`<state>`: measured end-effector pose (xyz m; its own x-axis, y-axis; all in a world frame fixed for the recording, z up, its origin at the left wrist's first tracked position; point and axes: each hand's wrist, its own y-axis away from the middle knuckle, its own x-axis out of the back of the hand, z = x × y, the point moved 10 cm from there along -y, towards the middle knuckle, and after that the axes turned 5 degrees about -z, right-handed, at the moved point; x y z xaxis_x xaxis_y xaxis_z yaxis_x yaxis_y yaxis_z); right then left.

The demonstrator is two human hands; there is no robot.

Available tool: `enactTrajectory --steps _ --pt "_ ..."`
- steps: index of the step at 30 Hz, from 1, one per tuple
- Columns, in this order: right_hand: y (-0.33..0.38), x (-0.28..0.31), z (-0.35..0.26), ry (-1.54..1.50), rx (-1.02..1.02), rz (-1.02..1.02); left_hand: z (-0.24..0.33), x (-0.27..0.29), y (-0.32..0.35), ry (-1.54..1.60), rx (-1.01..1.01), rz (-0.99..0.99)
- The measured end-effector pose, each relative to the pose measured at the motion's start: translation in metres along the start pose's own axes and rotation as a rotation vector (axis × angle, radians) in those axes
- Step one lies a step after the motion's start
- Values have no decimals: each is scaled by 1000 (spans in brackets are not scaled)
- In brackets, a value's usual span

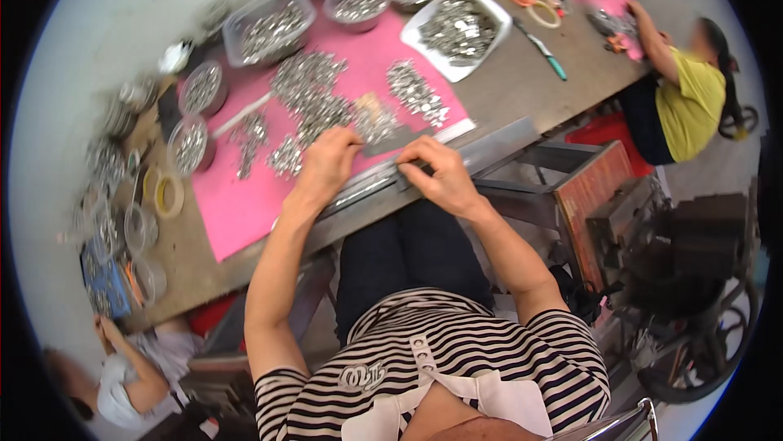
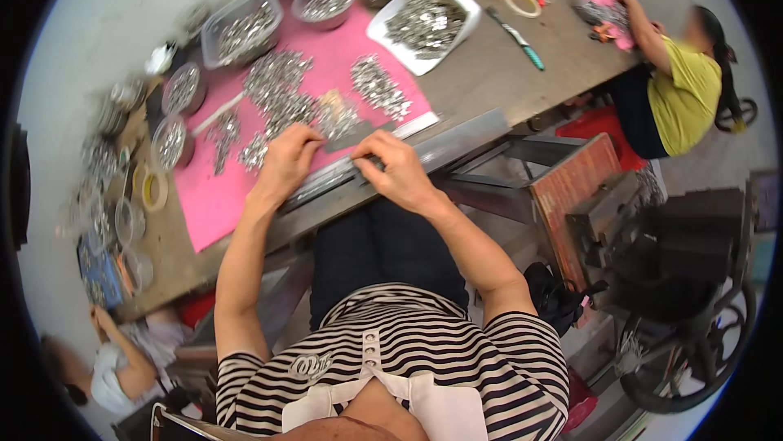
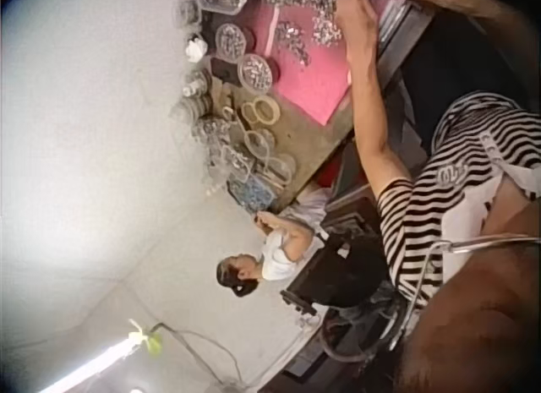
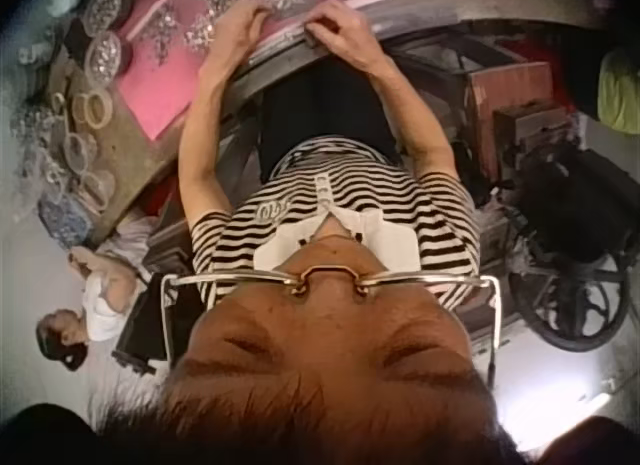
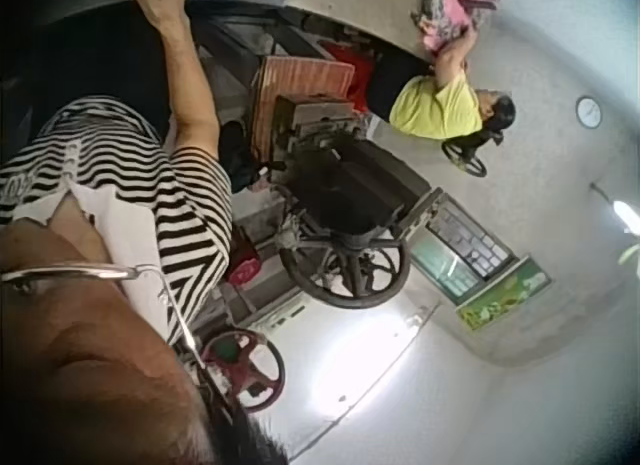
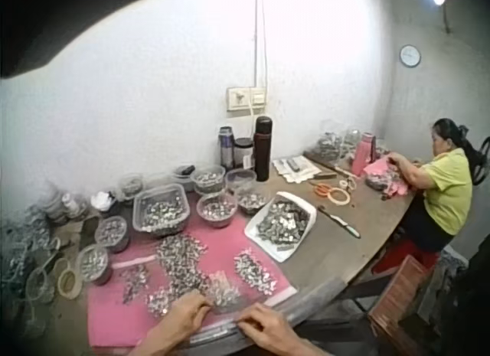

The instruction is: The person sits at a workbench and repeatedly picks up small silver metal pieces from a pink mat. They place each piece into a metal jig, press it down with a tool, and then remove the processed piece. The person continues this repetitive assembly process throughout the video.

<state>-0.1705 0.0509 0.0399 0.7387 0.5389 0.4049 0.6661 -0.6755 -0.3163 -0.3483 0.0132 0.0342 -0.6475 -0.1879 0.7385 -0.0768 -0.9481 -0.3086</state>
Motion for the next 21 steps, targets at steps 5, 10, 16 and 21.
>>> enactTrajectory --steps 5,10,16,21 --pt "1 -16 2 17 -25 -46 6 1 14 5 11 46" --pt "0 -23 -2 71 29 -50 0 15 29 190 129 171" --pt "-3 -27 -13 206 92 -61 -6 32 48 137 220 278" --pt "-4 -29 -17 262 123 -81 -11 26 54 42 215 255"
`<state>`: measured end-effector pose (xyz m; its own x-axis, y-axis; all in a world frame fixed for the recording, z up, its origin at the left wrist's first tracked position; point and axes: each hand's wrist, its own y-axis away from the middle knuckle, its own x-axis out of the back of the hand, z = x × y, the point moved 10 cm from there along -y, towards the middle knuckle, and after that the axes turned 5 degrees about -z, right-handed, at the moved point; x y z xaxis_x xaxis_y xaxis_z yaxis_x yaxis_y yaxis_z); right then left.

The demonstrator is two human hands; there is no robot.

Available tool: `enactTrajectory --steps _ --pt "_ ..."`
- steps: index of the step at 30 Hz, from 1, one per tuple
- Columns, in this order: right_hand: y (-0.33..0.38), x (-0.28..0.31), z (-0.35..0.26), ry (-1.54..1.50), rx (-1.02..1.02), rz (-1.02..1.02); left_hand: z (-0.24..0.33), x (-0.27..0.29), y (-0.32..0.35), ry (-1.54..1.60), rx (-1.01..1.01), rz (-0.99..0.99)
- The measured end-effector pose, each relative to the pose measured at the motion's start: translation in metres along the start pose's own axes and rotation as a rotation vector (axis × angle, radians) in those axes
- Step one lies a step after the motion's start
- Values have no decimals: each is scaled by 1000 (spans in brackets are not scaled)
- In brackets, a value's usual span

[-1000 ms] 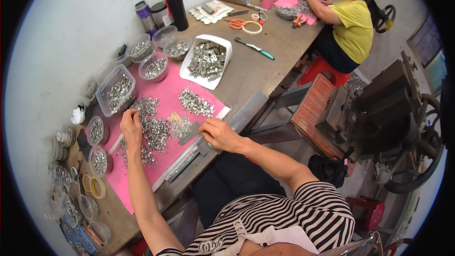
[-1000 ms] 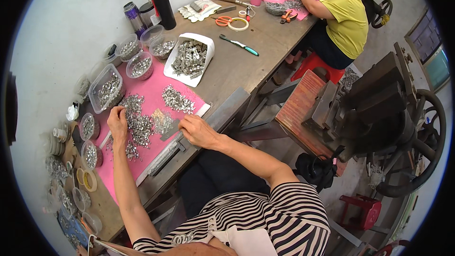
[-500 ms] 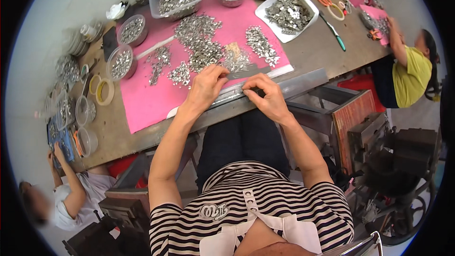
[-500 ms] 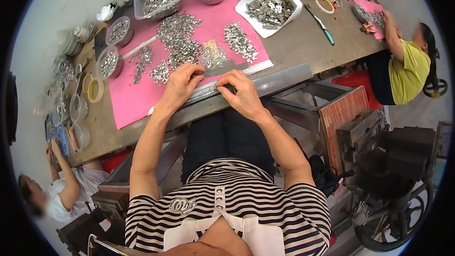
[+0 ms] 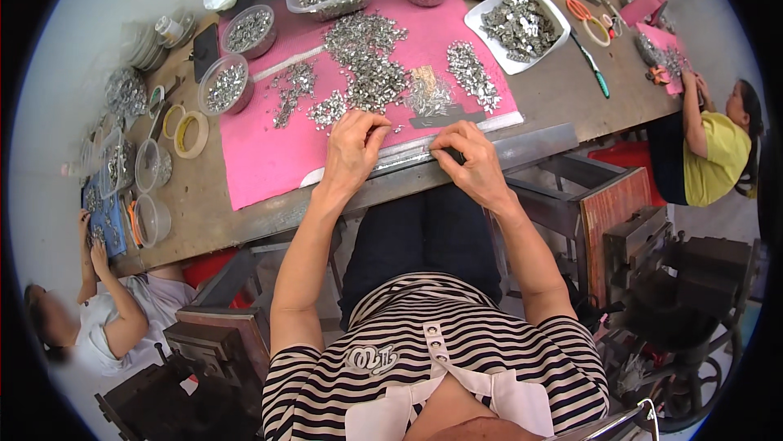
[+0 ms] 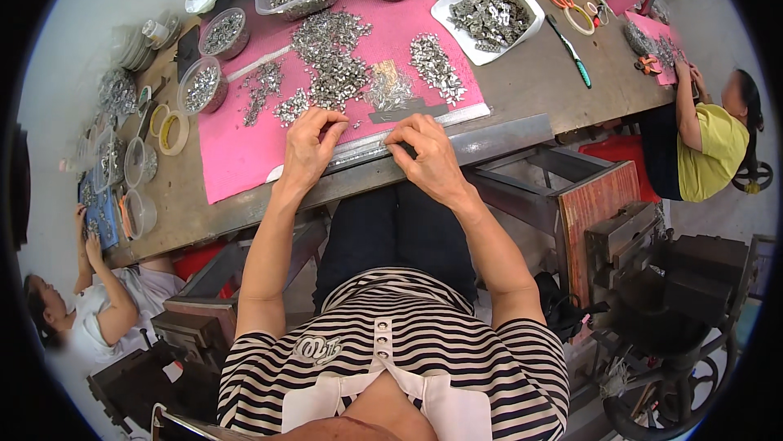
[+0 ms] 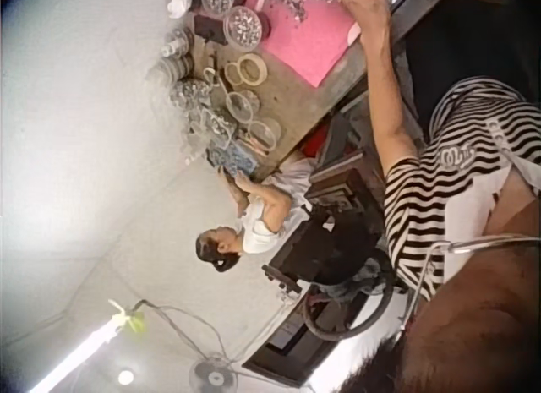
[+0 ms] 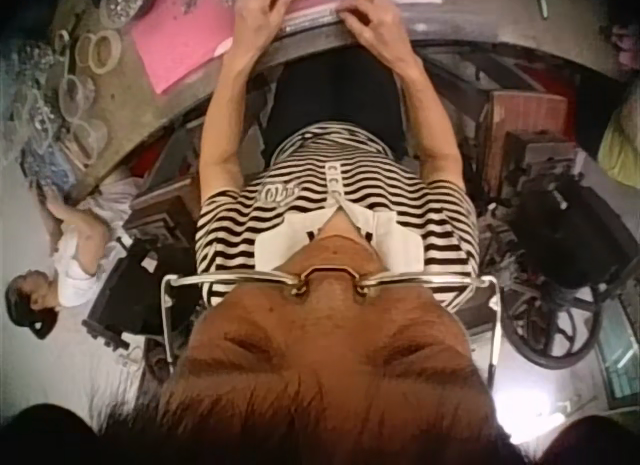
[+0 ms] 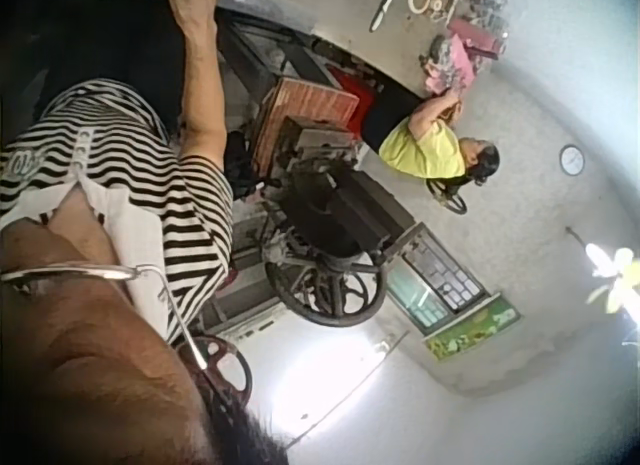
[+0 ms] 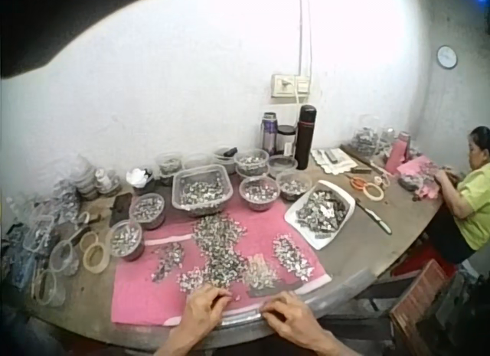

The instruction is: The person sits at a workbench and repeatedly picks up small silver metal pieces from a pink mat. They place each piece into a metal jig, press it down with a tool, and then remove the processed piece. The person continues this repetitive assembly process throughout the video.

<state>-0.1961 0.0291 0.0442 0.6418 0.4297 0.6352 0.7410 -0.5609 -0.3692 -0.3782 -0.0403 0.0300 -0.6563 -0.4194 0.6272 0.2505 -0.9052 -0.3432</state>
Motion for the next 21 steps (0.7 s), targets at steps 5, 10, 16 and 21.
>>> enactTrajectory --steps 5,10,16,21 --pt "2 -2 -14 154 79 -35 6 -2 0 -152 -37 -29" --pt "11 1 -32 269 248 -29 13 -7 0 -213 -34 -24" --pt "-16 0 -6 126 130 -84 3 -10 -5 -197 -22 -33" --pt "-48 -22 -7 163 126 -80 -2 10 5 -304 -37 -3"
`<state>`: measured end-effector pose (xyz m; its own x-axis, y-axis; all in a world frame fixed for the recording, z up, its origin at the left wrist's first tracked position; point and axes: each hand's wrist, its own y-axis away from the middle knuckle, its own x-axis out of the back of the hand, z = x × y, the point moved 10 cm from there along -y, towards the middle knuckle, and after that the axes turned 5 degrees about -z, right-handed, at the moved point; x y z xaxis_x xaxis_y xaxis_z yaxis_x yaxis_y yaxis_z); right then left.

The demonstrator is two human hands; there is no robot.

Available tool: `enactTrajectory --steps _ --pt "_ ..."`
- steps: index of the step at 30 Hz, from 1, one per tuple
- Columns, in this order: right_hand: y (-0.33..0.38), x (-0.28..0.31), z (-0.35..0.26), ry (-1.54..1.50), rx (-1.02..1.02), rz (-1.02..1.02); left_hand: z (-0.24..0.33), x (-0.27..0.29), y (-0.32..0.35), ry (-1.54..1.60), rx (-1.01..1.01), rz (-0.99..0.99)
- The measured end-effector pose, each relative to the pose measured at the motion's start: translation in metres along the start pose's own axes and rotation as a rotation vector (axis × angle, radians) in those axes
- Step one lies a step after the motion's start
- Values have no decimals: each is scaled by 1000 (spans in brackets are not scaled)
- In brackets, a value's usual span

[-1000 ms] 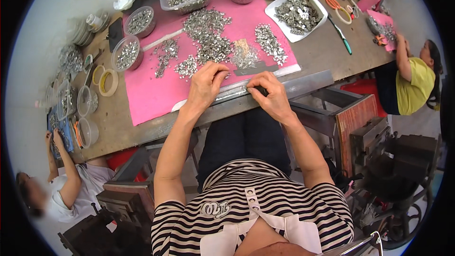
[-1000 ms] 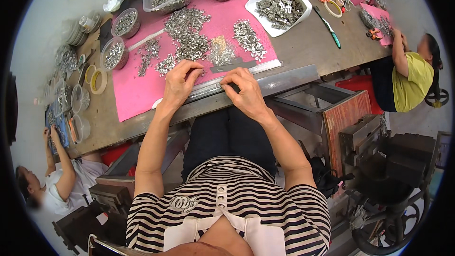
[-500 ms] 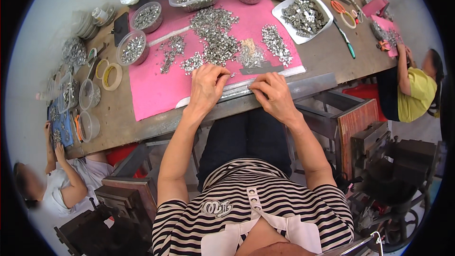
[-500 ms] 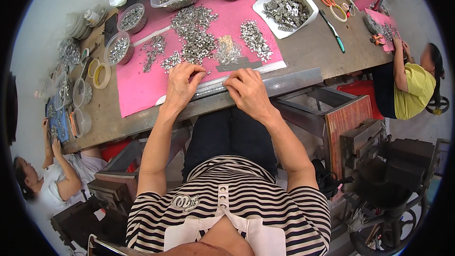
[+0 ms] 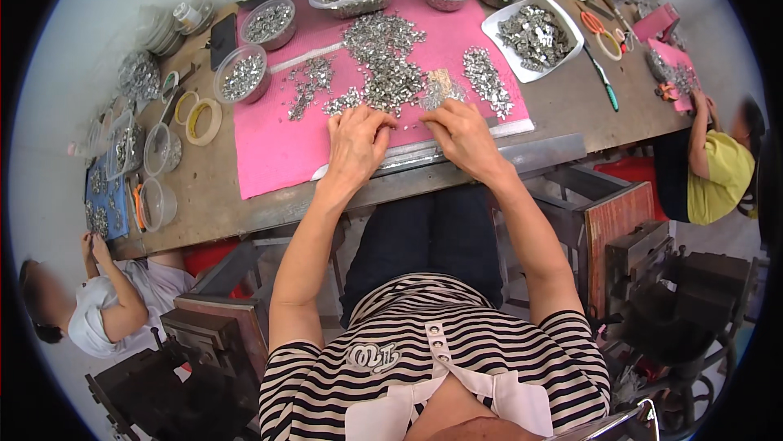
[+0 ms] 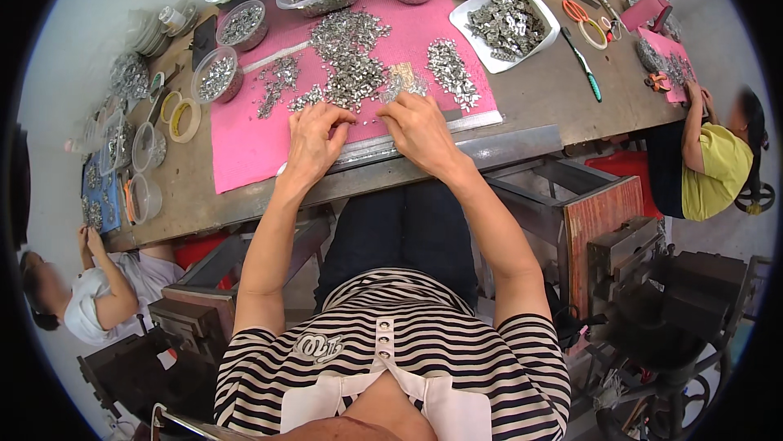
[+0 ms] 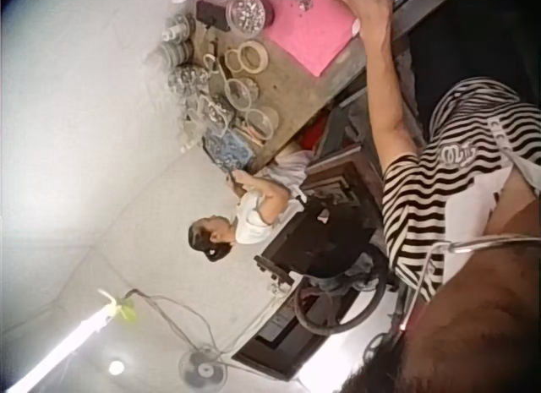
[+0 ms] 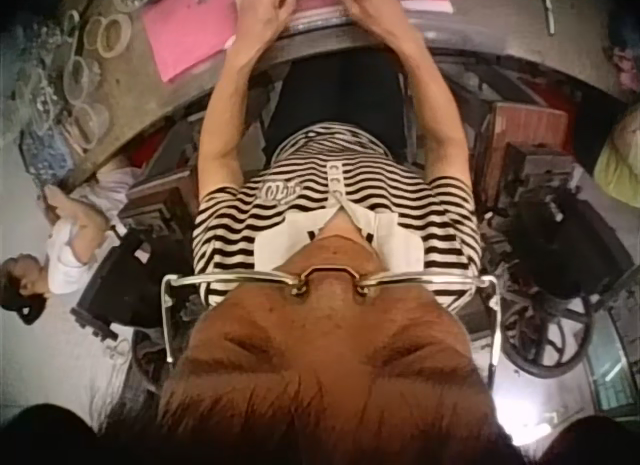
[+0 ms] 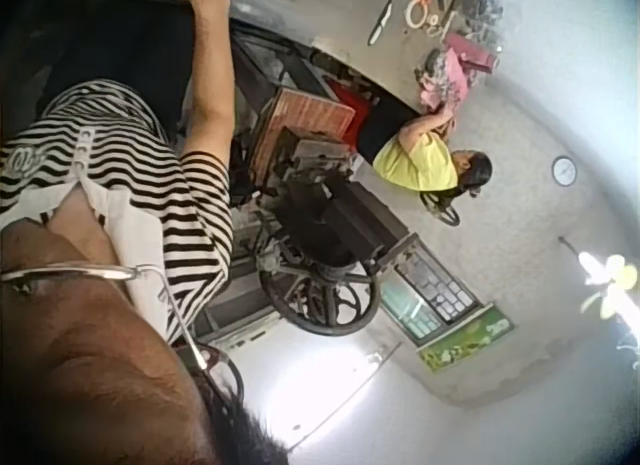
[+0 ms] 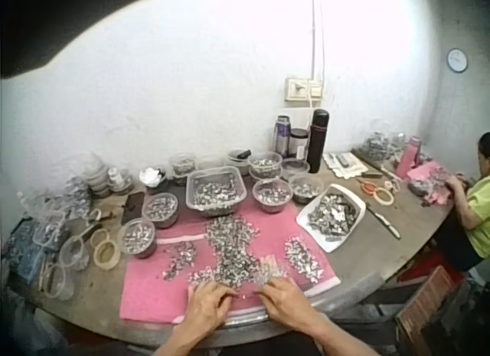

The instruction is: The person sits at a workbench and repeatedly picks up small silver metal pieces from a pink mat. They place each piece into a metal jig, press it down with a tool, and then remove the processed piece. The person continues this repetitive assembly process throughout the video.

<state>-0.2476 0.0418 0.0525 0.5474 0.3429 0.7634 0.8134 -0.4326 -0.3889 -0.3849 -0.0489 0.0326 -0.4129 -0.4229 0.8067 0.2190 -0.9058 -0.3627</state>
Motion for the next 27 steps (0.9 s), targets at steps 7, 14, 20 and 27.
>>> enactTrajectory --steps 7,14,20,27 --pt "-16 -29 5 85 -64 -58 -4 11 1 19 76 8" --pt "-2 -17 19 -74 -180 -124 15 4 2 -94 -2 100" --pt "39 9 11 -290 -169 -22 19 -8 -1 -95 -32 55" --pt "44 12 -3 -181 -67 42 20 0 -2 -54 -66 51"
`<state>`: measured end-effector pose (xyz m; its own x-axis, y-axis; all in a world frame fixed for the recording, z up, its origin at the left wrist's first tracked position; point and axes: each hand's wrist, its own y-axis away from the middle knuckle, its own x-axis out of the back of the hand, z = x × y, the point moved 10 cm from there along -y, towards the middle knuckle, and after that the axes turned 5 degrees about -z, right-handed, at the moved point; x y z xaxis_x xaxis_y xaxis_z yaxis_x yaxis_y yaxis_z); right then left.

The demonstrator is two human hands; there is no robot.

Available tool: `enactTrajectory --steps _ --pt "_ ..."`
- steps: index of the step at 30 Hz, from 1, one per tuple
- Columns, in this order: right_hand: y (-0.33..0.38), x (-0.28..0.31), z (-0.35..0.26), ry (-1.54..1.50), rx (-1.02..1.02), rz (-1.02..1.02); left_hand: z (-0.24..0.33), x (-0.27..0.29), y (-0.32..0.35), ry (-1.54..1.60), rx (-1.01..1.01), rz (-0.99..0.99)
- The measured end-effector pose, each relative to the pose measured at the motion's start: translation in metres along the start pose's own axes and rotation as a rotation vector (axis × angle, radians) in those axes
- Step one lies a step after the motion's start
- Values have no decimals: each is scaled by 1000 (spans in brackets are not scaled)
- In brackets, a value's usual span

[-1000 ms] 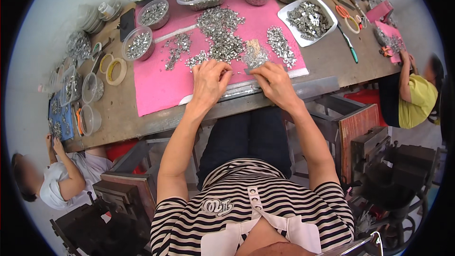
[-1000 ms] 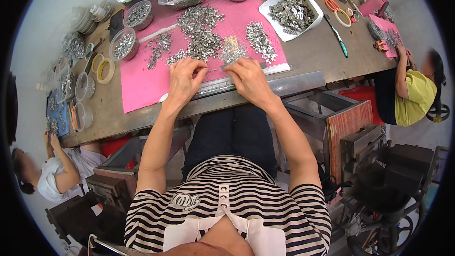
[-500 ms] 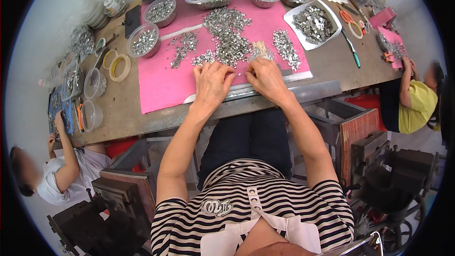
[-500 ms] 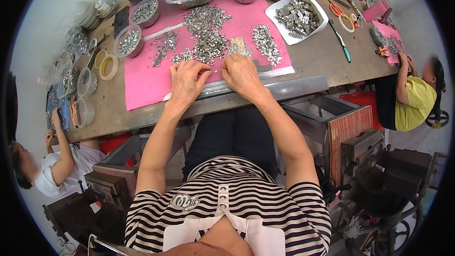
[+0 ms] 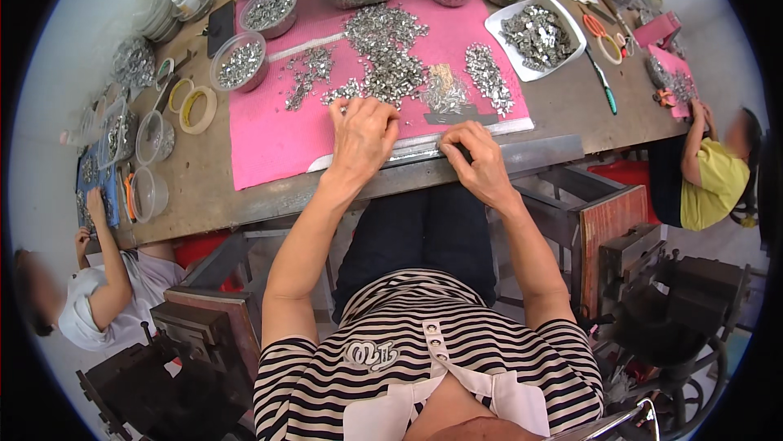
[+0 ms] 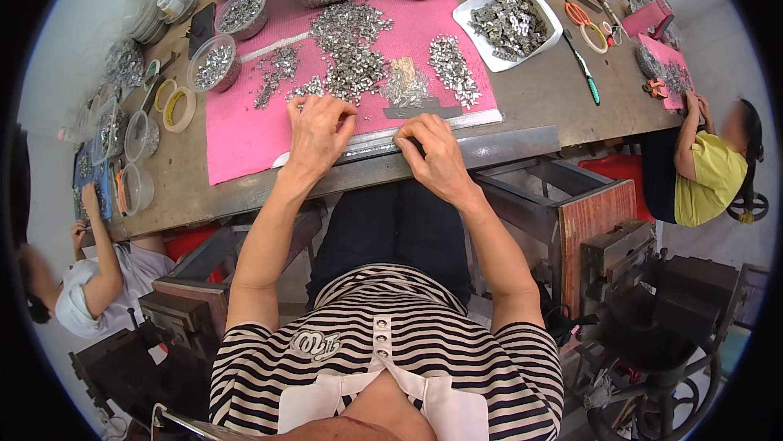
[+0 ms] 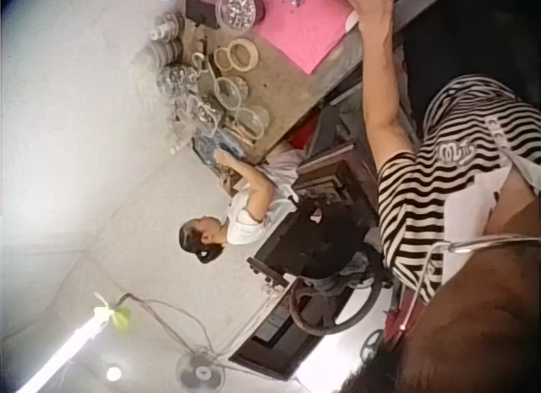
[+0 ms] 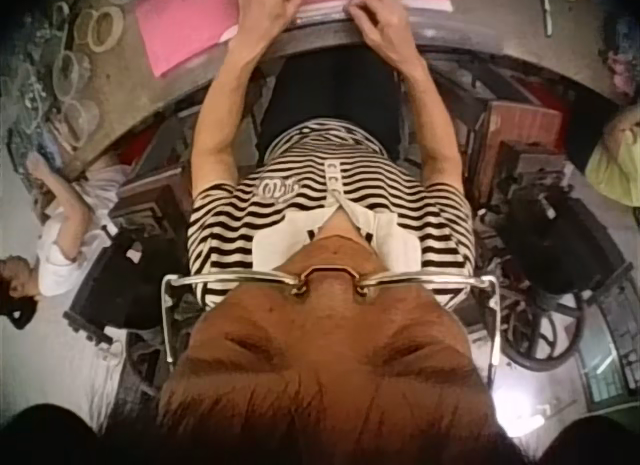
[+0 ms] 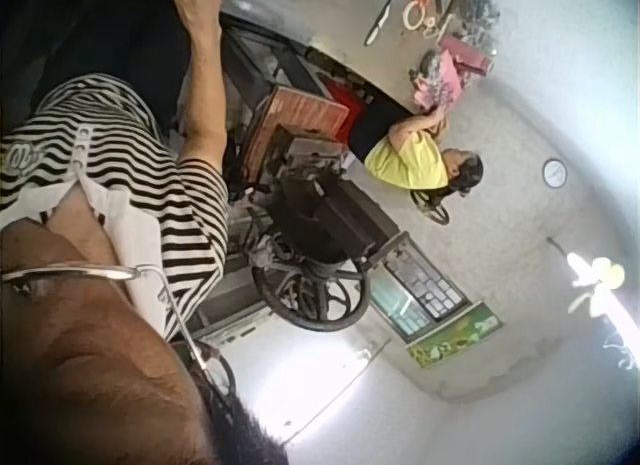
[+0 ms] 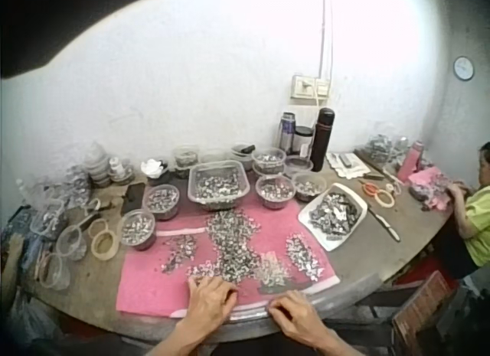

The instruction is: The person sits at a workbench and repeatedly picks up small silver metal pieces from a pink mat. They place each piece into a metal jig, press it down with a tool, and then remove the processed piece. The person continues this repetitive assembly process throughout the video.

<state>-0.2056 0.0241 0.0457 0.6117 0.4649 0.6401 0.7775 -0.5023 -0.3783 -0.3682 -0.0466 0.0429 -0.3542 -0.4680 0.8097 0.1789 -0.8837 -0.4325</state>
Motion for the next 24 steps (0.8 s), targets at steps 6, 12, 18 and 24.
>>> enactTrajectory --steps 6,12,18,24 --pt "2 -4 -5 58 24 19 -2 -2 6 -52 -52 -53" --pt "5 -4 -11 148 106 80 3 -7 4 97 -103 -101" --pt "2 -2 -22 214 195 6 -7 -9 6 152 -58 -72" --pt "-32 -17 -5 182 87 -23 -5 -6 9 91 -32 -67"
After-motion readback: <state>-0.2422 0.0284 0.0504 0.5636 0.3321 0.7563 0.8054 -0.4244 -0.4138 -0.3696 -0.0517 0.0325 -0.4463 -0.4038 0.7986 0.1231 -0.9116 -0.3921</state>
